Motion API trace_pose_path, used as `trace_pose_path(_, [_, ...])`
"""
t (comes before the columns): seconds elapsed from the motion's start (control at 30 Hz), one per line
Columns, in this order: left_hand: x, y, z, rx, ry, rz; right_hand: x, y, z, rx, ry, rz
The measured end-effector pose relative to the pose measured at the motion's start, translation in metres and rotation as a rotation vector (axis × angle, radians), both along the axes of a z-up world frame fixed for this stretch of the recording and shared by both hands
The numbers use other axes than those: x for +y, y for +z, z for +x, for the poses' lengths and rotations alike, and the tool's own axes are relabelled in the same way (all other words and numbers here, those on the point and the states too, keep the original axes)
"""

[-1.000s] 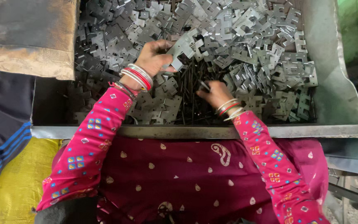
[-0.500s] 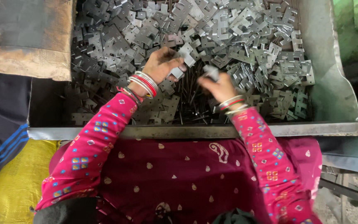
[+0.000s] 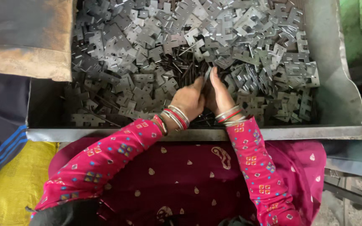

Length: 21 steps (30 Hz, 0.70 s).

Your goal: The person sorts small metal brackets and rods from a large bin, picking up handfuls of parts and separating them by type. The hands repeatedly reach into the bin, sift through the mixed components, and move items within the bin.

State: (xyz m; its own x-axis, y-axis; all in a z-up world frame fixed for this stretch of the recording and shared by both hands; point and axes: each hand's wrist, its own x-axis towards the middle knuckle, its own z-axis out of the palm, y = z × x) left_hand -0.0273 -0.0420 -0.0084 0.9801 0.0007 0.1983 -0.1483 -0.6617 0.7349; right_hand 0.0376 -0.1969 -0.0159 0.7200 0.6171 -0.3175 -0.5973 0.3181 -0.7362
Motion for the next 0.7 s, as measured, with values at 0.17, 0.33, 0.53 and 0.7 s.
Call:
trace_pose_path(0.17, [0.083,0.017,0.035,-0.112,0.226,0.270,-0.030,-0.001,0.010,-0.844,0.148,-0.858])
trace_pose_path(0.33, [0.244,0.058,0.051,-0.102,0.689,0.962,-0.094,-0.005,0.023,-1.262,0.334,-1.475])
trace_pose_path(0.53, [0.387,0.036,-0.006,-0.487,1.138,1.378,-0.090,-0.009,0.025,-1.276,0.393,-1.425])
trace_pose_path(0.7, [0.340,0.045,0.023,-0.717,1.027,1.162,-0.076,0.012,0.020,-0.955,0.386,-1.057])
